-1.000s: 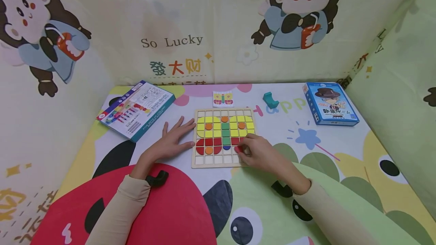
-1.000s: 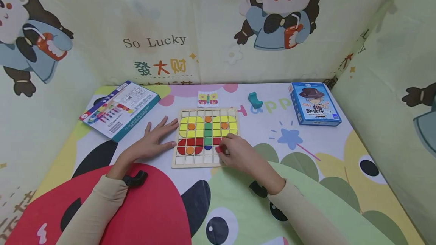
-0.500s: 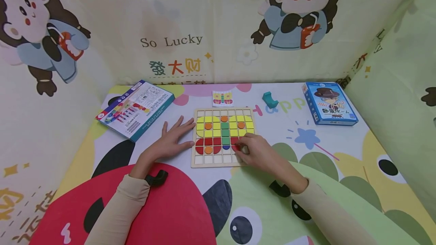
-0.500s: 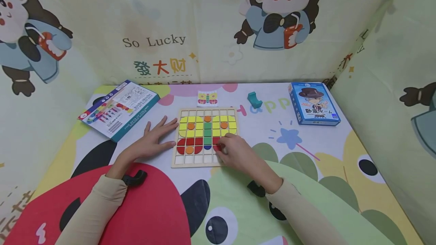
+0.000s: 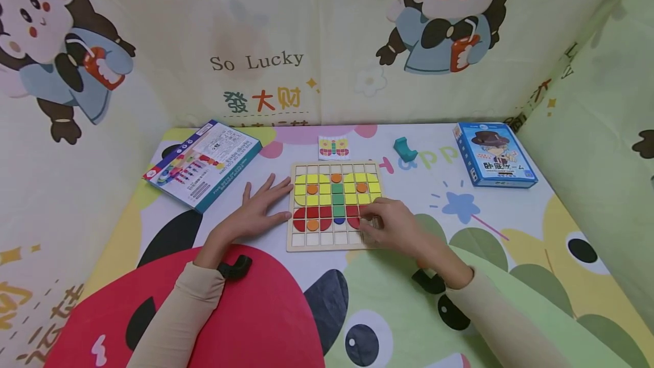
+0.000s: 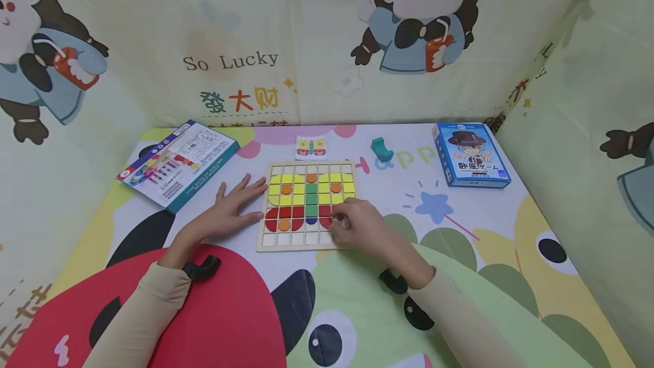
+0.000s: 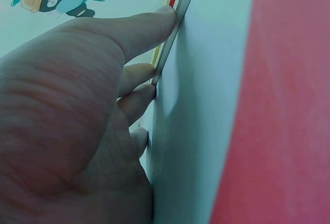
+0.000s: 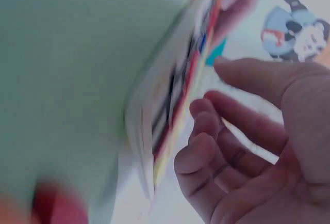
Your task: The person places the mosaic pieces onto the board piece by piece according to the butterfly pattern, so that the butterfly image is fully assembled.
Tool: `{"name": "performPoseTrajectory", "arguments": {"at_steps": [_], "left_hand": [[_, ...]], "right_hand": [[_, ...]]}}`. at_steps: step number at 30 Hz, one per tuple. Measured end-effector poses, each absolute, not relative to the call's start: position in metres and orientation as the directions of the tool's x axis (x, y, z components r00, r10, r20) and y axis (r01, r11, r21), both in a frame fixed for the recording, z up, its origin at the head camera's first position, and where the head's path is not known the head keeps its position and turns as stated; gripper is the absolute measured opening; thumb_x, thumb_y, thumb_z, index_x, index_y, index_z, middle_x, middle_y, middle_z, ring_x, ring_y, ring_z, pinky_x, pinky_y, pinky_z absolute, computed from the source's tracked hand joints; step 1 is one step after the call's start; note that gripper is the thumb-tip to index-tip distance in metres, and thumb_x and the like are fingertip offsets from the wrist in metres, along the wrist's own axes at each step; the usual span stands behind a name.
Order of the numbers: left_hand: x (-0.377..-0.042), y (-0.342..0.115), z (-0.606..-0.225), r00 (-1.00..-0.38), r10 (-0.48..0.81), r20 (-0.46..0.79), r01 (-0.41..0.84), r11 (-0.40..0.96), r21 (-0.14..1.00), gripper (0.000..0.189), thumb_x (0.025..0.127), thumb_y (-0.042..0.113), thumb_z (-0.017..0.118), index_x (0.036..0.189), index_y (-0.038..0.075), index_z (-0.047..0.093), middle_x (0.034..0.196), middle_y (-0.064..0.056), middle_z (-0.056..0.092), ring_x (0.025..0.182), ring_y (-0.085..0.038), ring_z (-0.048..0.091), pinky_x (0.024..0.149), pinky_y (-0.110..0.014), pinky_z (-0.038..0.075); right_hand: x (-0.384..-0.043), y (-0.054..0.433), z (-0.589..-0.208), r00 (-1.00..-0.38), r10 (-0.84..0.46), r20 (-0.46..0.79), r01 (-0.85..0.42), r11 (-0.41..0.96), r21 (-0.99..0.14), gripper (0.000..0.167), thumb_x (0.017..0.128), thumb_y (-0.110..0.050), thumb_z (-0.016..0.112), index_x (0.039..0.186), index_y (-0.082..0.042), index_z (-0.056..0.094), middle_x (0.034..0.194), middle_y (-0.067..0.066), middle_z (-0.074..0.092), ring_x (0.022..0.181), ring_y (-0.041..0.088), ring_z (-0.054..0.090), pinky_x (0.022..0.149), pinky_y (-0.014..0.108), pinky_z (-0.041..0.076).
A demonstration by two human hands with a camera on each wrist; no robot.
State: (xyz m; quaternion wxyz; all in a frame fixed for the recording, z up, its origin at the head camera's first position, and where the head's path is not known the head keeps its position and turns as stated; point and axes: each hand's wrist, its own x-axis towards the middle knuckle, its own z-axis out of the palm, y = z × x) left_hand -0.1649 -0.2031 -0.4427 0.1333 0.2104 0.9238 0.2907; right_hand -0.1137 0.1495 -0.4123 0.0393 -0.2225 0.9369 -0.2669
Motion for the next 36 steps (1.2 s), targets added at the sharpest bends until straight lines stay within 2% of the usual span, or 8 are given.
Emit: {"name": "performPoseTrajectory", "arguments": {"at_steps": [5, 10, 17, 27, 36], "left_hand": [[-0.165, -0.204, -0.443, -0.876, 0.466, -0.124, 0.309, 0.74, 0.597, 0.083, 0.097, 0.043, 0.073, 0.168, 0.026, 0.033, 0.179, -0.001, 0.024, 0.169, -0.035, -0.002, 0.125, -0.074, -0.019], [-0.165, -0.203, -0.443, -0.877, 0.464, -0.127, 0.308, 0.744, 0.593, 0.083, 0.097, 0.044, 0.073, 0.168, 0.026, 0.033, 0.179, -0.002, 0.024, 0.169, -0.035, -0.002, 0.125, -0.074, -0.019], [-0.165, -0.203, -0.443, -0.877, 0.462, -0.131, 0.304, 0.745, 0.593, 0.084, 0.097, 0.043, 0.073, 0.168, 0.026, 0.032, 0.179, -0.002, 0.024, 0.169, -0.035, -0.002, 0.125, -0.074, -0.019], [-0.165, -0.203, -0.443, -0.876, 0.465, -0.129, 0.305, 0.741, 0.598, 0.084, 0.097, 0.043, 0.073, 0.168, 0.026, 0.033, 0.179, -0.002, 0.024, 0.169, -0.035, -0.002, 0.125, -0.073, -0.019], [-0.164, -0.203, -0.442, -0.877, 0.467, -0.115, 0.315, 0.738, 0.597, 0.082, 0.097, 0.042, 0.073, 0.167, 0.024, 0.034, 0.179, -0.003, 0.025, 0.169, -0.035, -0.001, 0.125, -0.074, -0.019]], "right_hand": [[-0.104, 0.191, -0.403, -0.893, -0.451, -0.01, -0.371, 0.748, -0.551, 0.017, 0.093, -0.024, 0.082, 0.108, -0.014, 0.08, 0.089, -0.006, 0.069, 0.078, 0.011, 0.057, 0.064, 0.02, 0.051], [-0.085, 0.231, -0.404, -0.886, -0.459, -0.07, -0.353, 0.764, -0.54, 0.012, 0.091, -0.024, 0.085, 0.1, -0.021, 0.078, 0.085, -0.013, 0.067, 0.074, 0.004, 0.055, 0.064, 0.02, 0.051], [-0.064, 0.254, -0.408, -0.885, -0.457, -0.086, -0.364, 0.796, -0.484, 0.026, 0.082, -0.04, 0.092, 0.091, -0.025, 0.074, 0.08, -0.017, 0.064, 0.072, 0.0, 0.053, 0.064, 0.019, 0.049], [-0.06, 0.253, -0.404, -0.875, -0.48, -0.065, -0.399, 0.791, -0.464, 0.019, 0.083, -0.018, 0.091, 0.091, -0.024, 0.074, 0.081, -0.015, 0.061, 0.073, 0.001, 0.051, 0.062, 0.018, 0.049], [-0.086, 0.233, -0.41, -0.873, -0.485, 0.058, -0.44, 0.729, -0.524, 0.015, 0.087, -0.013, 0.087, 0.096, -0.021, 0.078, 0.086, -0.01, 0.064, 0.07, 0.005, 0.053, 0.059, 0.02, 0.046]]}}
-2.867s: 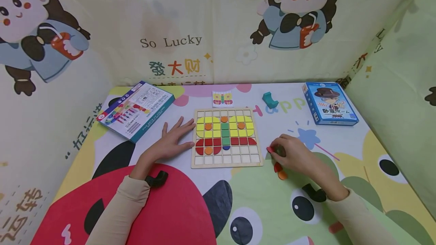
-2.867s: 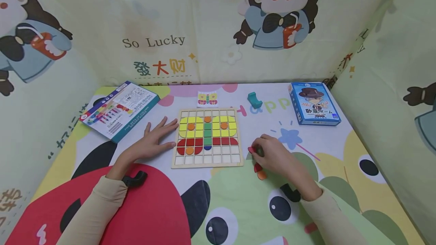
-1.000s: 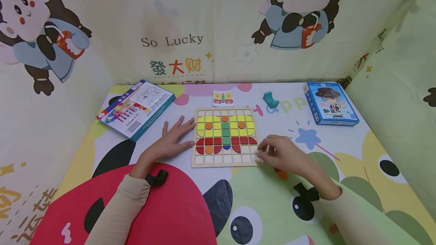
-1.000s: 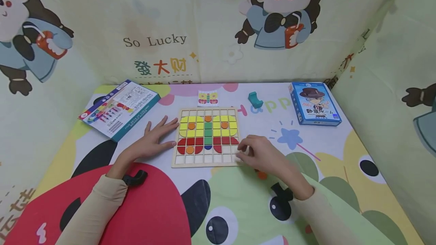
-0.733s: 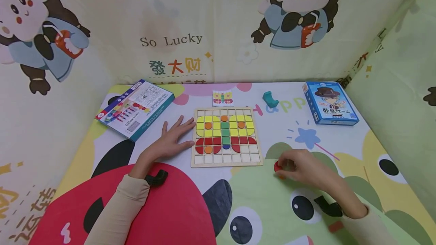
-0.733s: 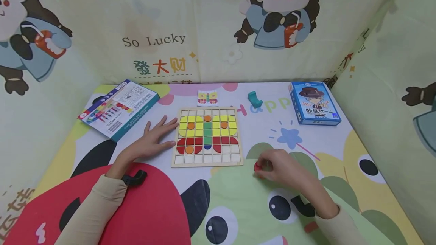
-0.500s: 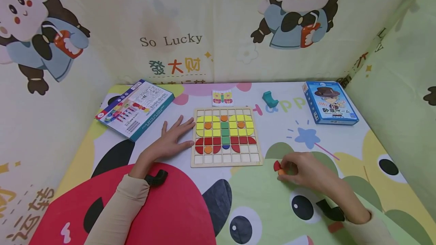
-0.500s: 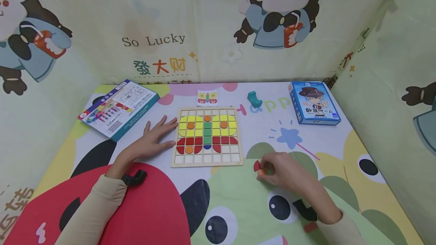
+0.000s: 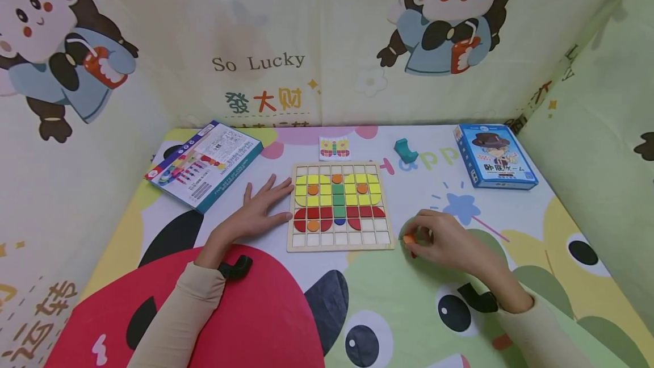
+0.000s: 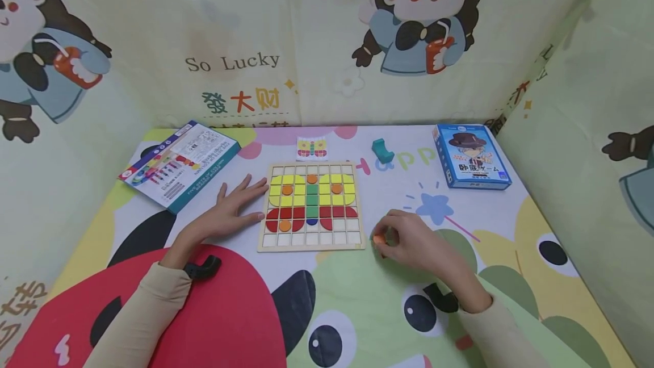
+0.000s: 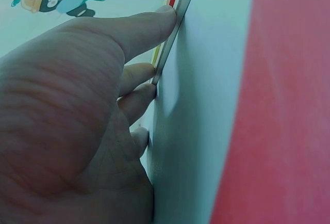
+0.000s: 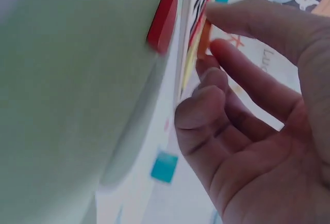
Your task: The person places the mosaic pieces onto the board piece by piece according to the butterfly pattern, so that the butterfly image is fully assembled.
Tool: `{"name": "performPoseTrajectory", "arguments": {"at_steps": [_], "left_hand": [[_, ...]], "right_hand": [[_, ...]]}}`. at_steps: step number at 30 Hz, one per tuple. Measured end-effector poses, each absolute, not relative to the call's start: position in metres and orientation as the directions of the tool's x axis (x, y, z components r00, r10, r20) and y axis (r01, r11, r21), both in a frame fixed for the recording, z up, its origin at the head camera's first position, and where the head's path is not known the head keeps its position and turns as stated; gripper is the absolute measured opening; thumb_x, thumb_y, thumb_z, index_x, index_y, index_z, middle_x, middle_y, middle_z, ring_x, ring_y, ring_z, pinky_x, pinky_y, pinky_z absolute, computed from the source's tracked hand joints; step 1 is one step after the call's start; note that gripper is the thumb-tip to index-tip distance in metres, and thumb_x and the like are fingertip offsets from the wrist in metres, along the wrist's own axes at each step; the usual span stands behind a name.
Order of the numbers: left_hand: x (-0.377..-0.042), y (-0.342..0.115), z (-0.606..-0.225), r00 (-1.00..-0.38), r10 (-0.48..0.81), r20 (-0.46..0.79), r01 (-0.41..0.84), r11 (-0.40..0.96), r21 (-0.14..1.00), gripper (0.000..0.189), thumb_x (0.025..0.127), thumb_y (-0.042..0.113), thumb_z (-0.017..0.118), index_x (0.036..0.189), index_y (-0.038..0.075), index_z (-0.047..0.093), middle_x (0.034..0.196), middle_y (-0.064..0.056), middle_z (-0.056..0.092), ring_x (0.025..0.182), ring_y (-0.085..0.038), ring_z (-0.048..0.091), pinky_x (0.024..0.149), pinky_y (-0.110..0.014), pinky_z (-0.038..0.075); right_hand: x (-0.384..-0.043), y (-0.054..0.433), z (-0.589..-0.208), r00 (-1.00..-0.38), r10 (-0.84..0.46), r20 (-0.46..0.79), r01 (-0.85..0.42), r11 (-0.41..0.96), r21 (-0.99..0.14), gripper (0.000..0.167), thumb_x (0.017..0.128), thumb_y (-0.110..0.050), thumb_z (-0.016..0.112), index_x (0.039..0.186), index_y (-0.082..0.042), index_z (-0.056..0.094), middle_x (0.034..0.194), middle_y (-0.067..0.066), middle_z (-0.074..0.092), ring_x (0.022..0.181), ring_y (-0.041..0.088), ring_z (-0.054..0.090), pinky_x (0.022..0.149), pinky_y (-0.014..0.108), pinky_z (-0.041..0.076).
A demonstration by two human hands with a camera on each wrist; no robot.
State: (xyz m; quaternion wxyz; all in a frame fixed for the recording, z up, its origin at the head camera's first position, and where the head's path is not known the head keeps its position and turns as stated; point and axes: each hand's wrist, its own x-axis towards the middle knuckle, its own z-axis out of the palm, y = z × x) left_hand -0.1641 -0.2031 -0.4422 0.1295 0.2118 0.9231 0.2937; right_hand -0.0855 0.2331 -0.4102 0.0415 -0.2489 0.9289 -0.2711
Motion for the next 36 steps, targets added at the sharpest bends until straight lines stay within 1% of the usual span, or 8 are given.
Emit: {"name": "performPoseTrajectory", "arguments": {"at_steps": [3, 6, 10, 14, 19, 23, 29, 36], "left_hand": [[-0.165, -0.203, -0.444, -0.877, 0.466, -0.116, 0.314, 0.74, 0.595, 0.082, 0.097, 0.042, 0.073, 0.167, 0.024, 0.034, 0.179, -0.003, 0.025, 0.169, -0.036, -0.001, 0.125, -0.074, -0.019], [-0.165, -0.203, -0.444, -0.878, 0.464, -0.117, 0.313, 0.743, 0.592, 0.083, 0.097, 0.043, 0.073, 0.167, 0.025, 0.034, 0.179, -0.003, 0.025, 0.169, -0.035, -0.001, 0.125, -0.074, -0.018], [-0.166, -0.202, -0.445, -0.878, 0.465, -0.118, 0.314, 0.743, 0.591, 0.083, 0.097, 0.043, 0.074, 0.168, 0.026, 0.033, 0.179, -0.002, 0.025, 0.169, -0.035, -0.001, 0.125, -0.074, -0.018], [-0.166, -0.202, -0.445, -0.877, 0.465, -0.121, 0.313, 0.743, 0.591, 0.083, 0.097, 0.044, 0.073, 0.168, 0.027, 0.033, 0.179, -0.001, 0.025, 0.169, -0.034, -0.002, 0.125, -0.074, -0.018], [-0.166, -0.202, -0.444, -0.877, 0.463, -0.127, 0.308, 0.746, 0.591, 0.083, 0.097, 0.044, 0.073, 0.168, 0.027, 0.033, 0.179, -0.002, 0.024, 0.169, -0.035, -0.002, 0.125, -0.074, -0.019], [-0.165, -0.202, -0.444, -0.878, 0.461, -0.128, 0.305, 0.744, 0.594, 0.083, 0.097, 0.043, 0.073, 0.168, 0.026, 0.033, 0.179, -0.002, 0.025, 0.169, -0.035, -0.002, 0.125, -0.074, -0.019], [-0.164, -0.202, -0.444, -0.876, 0.466, -0.121, 0.314, 0.743, 0.592, 0.083, 0.097, 0.042, 0.073, 0.168, 0.025, 0.033, 0.179, -0.003, 0.025, 0.169, -0.036, -0.002, 0.125, -0.074, -0.019], [-0.165, -0.202, -0.443, -0.875, 0.468, -0.121, 0.317, 0.745, 0.587, 0.083, 0.097, 0.042, 0.073, 0.168, 0.025, 0.033, 0.179, -0.003, 0.025, 0.169, -0.036, -0.002, 0.125, -0.074, -0.019]], "right_hand": [[-0.097, 0.22, -0.414, -0.883, -0.468, 0.036, -0.407, 0.726, -0.555, 0.015, 0.088, -0.015, 0.086, 0.101, -0.018, 0.079, 0.092, -0.008, 0.066, 0.07, 0.006, 0.054, 0.057, 0.02, 0.048], [-0.108, 0.206, -0.416, -0.887, -0.462, 0.023, -0.39, 0.72, -0.574, 0.016, 0.089, -0.017, 0.086, 0.103, -0.016, 0.079, 0.094, -0.005, 0.067, 0.073, 0.008, 0.055, 0.059, 0.02, 0.049], [-0.117, 0.191, -0.416, -0.882, -0.469, 0.039, -0.4, 0.704, -0.587, 0.018, 0.088, -0.017, 0.087, 0.104, -0.014, 0.08, 0.093, -0.002, 0.067, 0.077, 0.012, 0.055, 0.061, 0.02, 0.05], [-0.123, 0.181, -0.416, -0.879, -0.477, 0.009, -0.389, 0.706, -0.591, 0.022, 0.087, -0.018, 0.088, 0.107, -0.013, 0.08, 0.091, 0.0, 0.065, 0.078, 0.012, 0.055, 0.061, 0.02, 0.048], [-0.127, 0.172, -0.416, -0.873, -0.487, -0.01, -0.394, 0.717, -0.575, 0.023, 0.088, -0.02, 0.088, 0.108, -0.012, 0.08, 0.089, 0.0, 0.064, 0.076, 0.011, 0.053, 0.06, 0.02, 0.046], [-0.128, 0.167, -0.419, -0.867, -0.499, 0.011, -0.417, 0.712, -0.564, 0.021, 0.088, -0.02, 0.087, 0.106, -0.012, 0.081, 0.09, 0.0, 0.066, 0.076, 0.01, 0.053, 0.06, 0.02, 0.046], [-0.128, 0.162, -0.421, -0.864, -0.502, 0.039, -0.442, 0.719, -0.536, 0.024, 0.088, -0.02, 0.088, 0.108, -0.01, 0.081, 0.093, 0.001, 0.068, 0.078, 0.011, 0.054, 0.062, 0.02, 0.047], [-0.128, 0.162, -0.42, -0.862, -0.506, 0.045, -0.454, 0.727, -0.515, 0.025, 0.088, -0.022, 0.088, 0.11, -0.011, 0.081, 0.093, 0.001, 0.068, 0.08, 0.011, 0.054, 0.063, 0.02, 0.048]]}}
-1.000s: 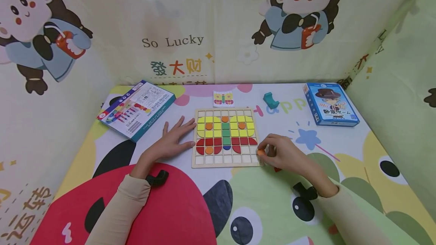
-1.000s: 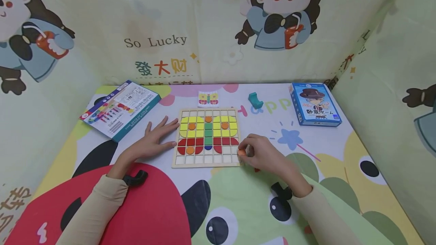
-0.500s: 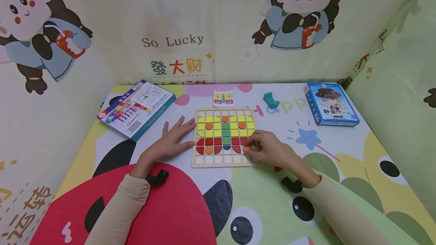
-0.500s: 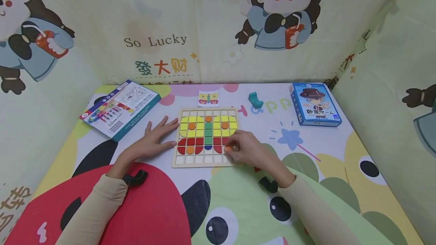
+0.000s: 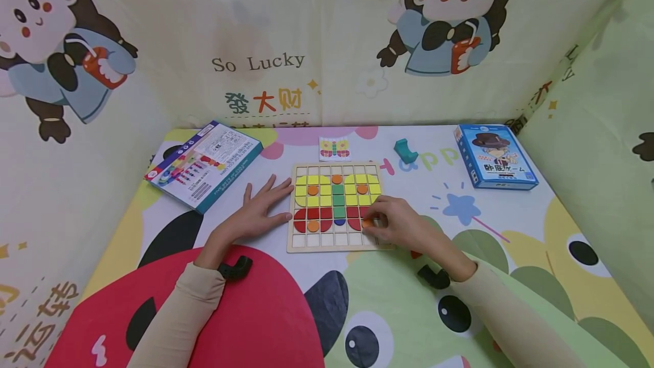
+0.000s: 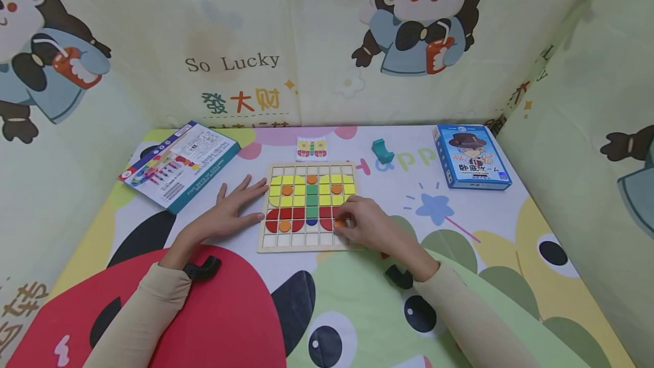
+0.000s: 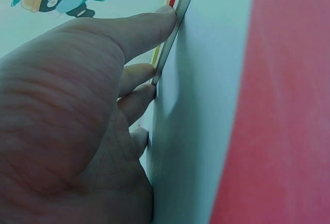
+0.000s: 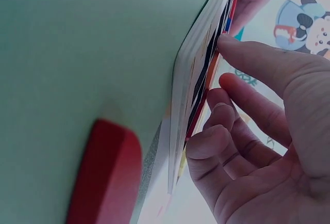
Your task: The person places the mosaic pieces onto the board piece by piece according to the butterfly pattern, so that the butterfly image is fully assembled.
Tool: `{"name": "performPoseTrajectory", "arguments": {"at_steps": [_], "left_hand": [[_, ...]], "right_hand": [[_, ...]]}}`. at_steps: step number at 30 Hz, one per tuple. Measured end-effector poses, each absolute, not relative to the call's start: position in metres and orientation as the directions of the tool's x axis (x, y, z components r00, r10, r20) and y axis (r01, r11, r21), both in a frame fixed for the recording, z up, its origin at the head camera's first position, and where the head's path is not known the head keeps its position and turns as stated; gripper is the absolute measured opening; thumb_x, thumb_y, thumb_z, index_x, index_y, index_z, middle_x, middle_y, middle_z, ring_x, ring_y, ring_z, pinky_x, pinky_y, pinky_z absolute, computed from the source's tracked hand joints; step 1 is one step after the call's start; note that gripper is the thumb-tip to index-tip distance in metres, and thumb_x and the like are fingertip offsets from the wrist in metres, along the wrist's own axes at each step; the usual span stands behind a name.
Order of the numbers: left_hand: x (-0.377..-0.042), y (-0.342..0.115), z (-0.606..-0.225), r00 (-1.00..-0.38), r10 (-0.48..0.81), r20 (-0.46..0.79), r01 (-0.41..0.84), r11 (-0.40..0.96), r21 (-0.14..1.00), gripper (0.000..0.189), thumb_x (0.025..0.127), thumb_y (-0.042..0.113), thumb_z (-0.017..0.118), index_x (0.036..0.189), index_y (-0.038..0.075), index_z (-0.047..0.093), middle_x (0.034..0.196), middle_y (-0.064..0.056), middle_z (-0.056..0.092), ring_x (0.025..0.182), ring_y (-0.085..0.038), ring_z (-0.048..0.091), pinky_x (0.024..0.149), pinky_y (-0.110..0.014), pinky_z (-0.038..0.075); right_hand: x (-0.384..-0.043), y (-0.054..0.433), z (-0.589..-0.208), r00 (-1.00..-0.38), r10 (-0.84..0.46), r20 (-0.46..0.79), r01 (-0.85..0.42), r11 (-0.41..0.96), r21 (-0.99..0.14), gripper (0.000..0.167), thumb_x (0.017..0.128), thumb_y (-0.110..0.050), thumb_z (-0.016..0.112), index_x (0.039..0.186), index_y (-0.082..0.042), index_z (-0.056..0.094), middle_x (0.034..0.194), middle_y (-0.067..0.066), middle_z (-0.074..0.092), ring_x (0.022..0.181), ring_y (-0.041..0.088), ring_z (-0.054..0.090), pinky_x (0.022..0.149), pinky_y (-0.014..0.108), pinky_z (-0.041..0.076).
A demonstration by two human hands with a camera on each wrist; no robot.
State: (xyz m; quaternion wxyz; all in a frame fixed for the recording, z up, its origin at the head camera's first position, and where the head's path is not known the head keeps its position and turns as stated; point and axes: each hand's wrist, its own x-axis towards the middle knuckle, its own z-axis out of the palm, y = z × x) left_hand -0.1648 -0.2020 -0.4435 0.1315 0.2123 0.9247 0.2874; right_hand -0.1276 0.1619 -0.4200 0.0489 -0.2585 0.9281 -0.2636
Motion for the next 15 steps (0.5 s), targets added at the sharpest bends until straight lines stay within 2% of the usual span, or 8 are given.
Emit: {"name": "performPoseTrajectory", "arguments": {"at_steps": [10, 15], "left_hand": [[-0.165, -0.203, -0.444, -0.875, 0.47, -0.115, 0.323, 0.743, 0.586, 0.083, 0.097, 0.043, 0.073, 0.168, 0.025, 0.033, 0.179, -0.003, 0.025, 0.169, -0.036, -0.002, 0.125, -0.075, -0.019], [-0.165, -0.204, -0.444, -0.874, 0.472, -0.112, 0.324, 0.74, 0.59, 0.082, 0.098, 0.044, 0.072, 0.168, 0.025, 0.033, 0.179, -0.003, 0.025, 0.169, -0.036, -0.001, 0.125, -0.074, -0.019]], "right_hand": [[-0.125, 0.168, -0.419, -0.854, -0.519, 0.024, -0.453, 0.721, -0.525, 0.021, 0.088, -0.021, 0.087, 0.106, -0.014, 0.08, 0.088, -0.004, 0.067, 0.076, 0.009, 0.053, 0.063, 0.019, 0.046], [-0.122, 0.18, -0.418, -0.866, -0.499, 0.005, -0.42, 0.722, -0.55, 0.019, 0.09, -0.022, 0.086, 0.106, -0.015, 0.08, 0.087, -0.006, 0.067, 0.076, 0.01, 0.055, 0.063, 0.02, 0.049]]}}
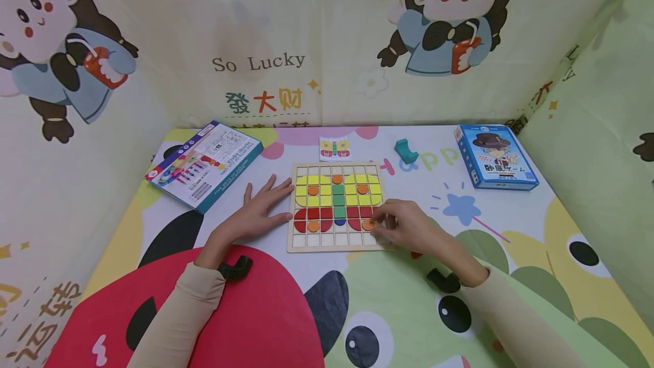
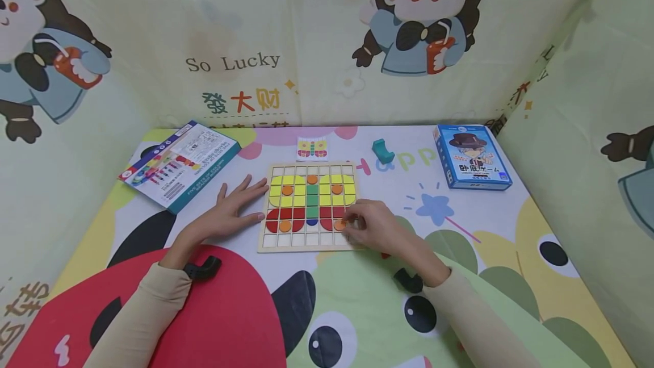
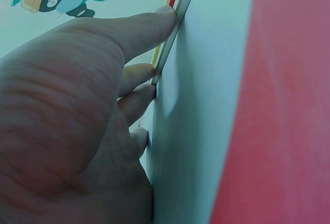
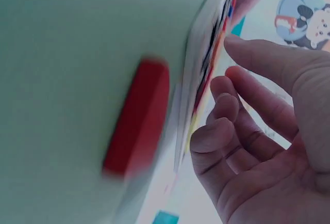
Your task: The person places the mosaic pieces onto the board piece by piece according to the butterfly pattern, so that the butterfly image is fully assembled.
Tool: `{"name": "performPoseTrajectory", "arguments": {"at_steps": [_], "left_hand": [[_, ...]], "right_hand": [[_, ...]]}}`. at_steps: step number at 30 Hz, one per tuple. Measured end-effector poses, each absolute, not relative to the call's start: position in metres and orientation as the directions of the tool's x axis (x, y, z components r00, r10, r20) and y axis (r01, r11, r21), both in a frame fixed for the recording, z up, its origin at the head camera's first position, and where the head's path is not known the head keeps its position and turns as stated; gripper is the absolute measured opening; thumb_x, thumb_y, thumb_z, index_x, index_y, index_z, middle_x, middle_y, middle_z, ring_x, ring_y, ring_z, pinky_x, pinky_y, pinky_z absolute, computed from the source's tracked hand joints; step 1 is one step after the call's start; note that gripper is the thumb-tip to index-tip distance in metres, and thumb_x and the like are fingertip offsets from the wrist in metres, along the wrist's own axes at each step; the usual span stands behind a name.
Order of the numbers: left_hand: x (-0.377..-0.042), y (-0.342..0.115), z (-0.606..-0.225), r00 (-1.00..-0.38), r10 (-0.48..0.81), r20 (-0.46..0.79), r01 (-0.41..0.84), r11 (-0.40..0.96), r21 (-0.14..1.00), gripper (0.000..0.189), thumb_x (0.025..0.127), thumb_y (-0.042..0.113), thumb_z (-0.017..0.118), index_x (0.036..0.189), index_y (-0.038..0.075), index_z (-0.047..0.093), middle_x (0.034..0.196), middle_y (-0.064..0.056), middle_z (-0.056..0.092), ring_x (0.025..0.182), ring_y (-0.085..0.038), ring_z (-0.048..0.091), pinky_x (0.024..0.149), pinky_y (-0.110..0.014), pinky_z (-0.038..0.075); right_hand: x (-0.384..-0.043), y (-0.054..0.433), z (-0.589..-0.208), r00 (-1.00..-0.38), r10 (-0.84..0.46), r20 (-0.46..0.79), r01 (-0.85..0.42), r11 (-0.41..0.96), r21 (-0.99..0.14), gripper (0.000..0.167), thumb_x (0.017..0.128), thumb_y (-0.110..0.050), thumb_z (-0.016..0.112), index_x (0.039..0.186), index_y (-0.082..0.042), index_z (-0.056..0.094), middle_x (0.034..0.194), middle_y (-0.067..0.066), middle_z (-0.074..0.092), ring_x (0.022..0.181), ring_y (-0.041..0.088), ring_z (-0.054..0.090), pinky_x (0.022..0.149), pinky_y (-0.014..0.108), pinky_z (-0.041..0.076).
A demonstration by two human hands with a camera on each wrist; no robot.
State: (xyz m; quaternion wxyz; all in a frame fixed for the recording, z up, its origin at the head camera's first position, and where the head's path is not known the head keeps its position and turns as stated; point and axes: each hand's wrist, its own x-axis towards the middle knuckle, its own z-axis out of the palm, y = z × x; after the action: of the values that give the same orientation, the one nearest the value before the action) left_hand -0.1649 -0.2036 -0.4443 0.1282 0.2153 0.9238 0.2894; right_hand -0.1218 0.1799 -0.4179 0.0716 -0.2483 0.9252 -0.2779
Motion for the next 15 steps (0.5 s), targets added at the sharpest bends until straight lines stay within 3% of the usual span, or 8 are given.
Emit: {"name": "performPoseTrajectory", "arguments": {"at_steps": [5, 10, 15], "left_hand": [[-0.164, -0.204, -0.445, -0.875, 0.472, -0.113, 0.322, 0.739, 0.592, 0.082, 0.098, 0.044, 0.072, 0.168, 0.025, 0.033, 0.179, -0.003, 0.024, 0.169, -0.036, -0.002, 0.125, -0.074, -0.019], [-0.164, -0.204, -0.445, -0.876, 0.469, -0.112, 0.319, 0.738, 0.595, 0.082, 0.098, 0.044, 0.072, 0.168, 0.026, 0.033, 0.179, -0.002, 0.024, 0.169, -0.035, -0.001, 0.125, -0.074, -0.019], [-0.165, -0.204, -0.446, -0.875, 0.47, -0.115, 0.317, 0.736, 0.598, 0.083, 0.097, 0.045, 0.072, 0.168, 0.027, 0.033, 0.179, -0.002, 0.024, 0.169, -0.035, -0.002, 0.125, -0.074, -0.019]], "right_hand": [[-0.113, 0.205, -0.412, -0.875, -0.484, -0.021, -0.391, 0.73, -0.56, 0.016, 0.093, -0.021, 0.083, 0.108, -0.015, 0.08, 0.091, -0.007, 0.069, 0.078, 0.009, 0.056, 0.065, 0.02, 0.051], [-0.099, 0.233, -0.41, -0.851, -0.525, -0.014, -0.441, 0.728, -0.525, 0.017, 0.09, -0.019, 0.085, 0.106, -0.015, 0.079, 0.092, -0.009, 0.07, 0.078, 0.005, 0.057, 0.067, 0.021, 0.053], [-0.086, 0.253, -0.413, -0.859, -0.511, -0.023, -0.435, 0.752, -0.495, 0.02, 0.087, -0.025, 0.088, 0.103, -0.019, 0.079, 0.094, -0.011, 0.073, 0.082, 0.003, 0.06, 0.072, 0.022, 0.056]]}}
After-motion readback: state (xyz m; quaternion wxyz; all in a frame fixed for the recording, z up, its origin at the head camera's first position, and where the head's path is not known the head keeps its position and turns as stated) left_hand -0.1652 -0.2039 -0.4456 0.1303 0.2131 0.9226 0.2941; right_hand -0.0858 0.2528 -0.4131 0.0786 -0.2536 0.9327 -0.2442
